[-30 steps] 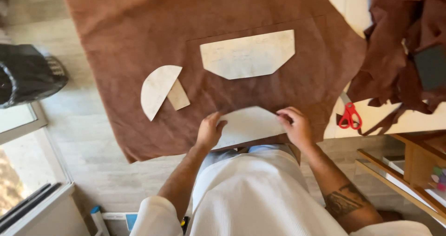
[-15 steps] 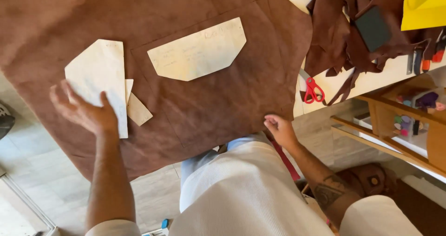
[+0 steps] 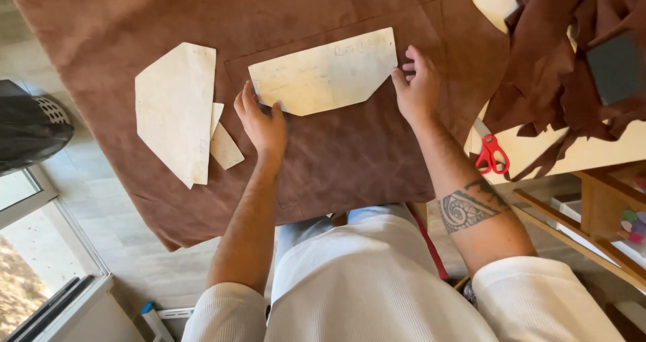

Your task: Arranging paper patterns on a piece of leather and tracing the outlines using a pencil and a metal ruler.

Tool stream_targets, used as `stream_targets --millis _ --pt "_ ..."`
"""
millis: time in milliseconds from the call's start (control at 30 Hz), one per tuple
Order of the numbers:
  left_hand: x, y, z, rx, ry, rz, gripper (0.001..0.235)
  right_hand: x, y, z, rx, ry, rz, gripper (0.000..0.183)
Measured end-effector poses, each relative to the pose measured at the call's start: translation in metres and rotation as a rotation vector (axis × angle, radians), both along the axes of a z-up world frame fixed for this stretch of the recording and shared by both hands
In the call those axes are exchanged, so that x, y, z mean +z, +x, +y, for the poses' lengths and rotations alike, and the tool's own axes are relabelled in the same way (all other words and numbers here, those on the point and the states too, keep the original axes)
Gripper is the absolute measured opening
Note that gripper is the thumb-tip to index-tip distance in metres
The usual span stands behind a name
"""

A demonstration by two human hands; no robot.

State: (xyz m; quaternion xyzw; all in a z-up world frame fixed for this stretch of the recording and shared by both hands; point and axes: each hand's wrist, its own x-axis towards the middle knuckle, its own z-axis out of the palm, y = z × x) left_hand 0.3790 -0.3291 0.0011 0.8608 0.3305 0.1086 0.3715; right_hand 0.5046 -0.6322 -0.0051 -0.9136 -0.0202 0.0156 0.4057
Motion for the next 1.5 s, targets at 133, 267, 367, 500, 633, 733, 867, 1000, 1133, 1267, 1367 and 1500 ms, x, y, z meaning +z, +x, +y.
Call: stream_targets --millis 133,267,367,500,633,733,867,1000,1133,1267,1367,1500 --pt "0.001 -0.001 -0.002 -0.008 -0.03 -0.015 0.08 -0.012 0.011 -0.009 0.034 -0.062 -0.056 0.044" --pt "0.008 -0.003 -0.005 -0.022 -0.069 0.007 0.075 -0.015 0.018 -0.015 0.052 -0.052 0.018 0.039" --pt "0.02 0.0 -0.004 -0.004 -0.126 0.026 0.068 0.0 0.025 -0.007 0.019 -0.014 0.136 0.039" --pt "0.023 0.001 0.003 0.022 -0.208 0.012 0.058 0.014 0.038 0.003 0.116 0.004 0.07 0.039" --pt "0.029 0.003 0.007 0.063 -0.29 0.038 0.057 0.023 0.053 0.014 0.283 -0.047 0.091 0.058" --pt "0.032 0.003 0.01 0.039 -0.292 0.04 0.056 0.033 0.062 0.018 0.45 -0.192 0.047 0.062" --pt "0.045 0.005 0.01 0.088 -0.397 0.074 0.058 0.037 0.069 0.016 0.539 -0.278 -0.052 0.063" --pt "0.046 0.004 0.009 0.103 -0.451 0.08 0.062 0.028 0.075 0.008 0.601 -0.361 -0.109 0.063" --pt "0.044 0.002 0.008 0.133 -0.481 0.077 0.061 0.033 0.069 0.006 0.624 -0.297 -0.104 0.062" --pt "0.037 -0.002 0.009 0.085 -0.44 0.049 0.057 0.027 0.059 0.002 0.542 -0.173 -0.044 0.066" --pt "0.036 -0.005 0.007 0.094 -0.441 0.055 0.056 0.021 0.036 -0.003 0.355 -0.119 -0.052 0.064" --pt "0.039 -0.007 0.003 0.081 -0.415 0.063 0.055 0.005 -0.005 -0.003 0.134 -0.195 -0.174 0.057"
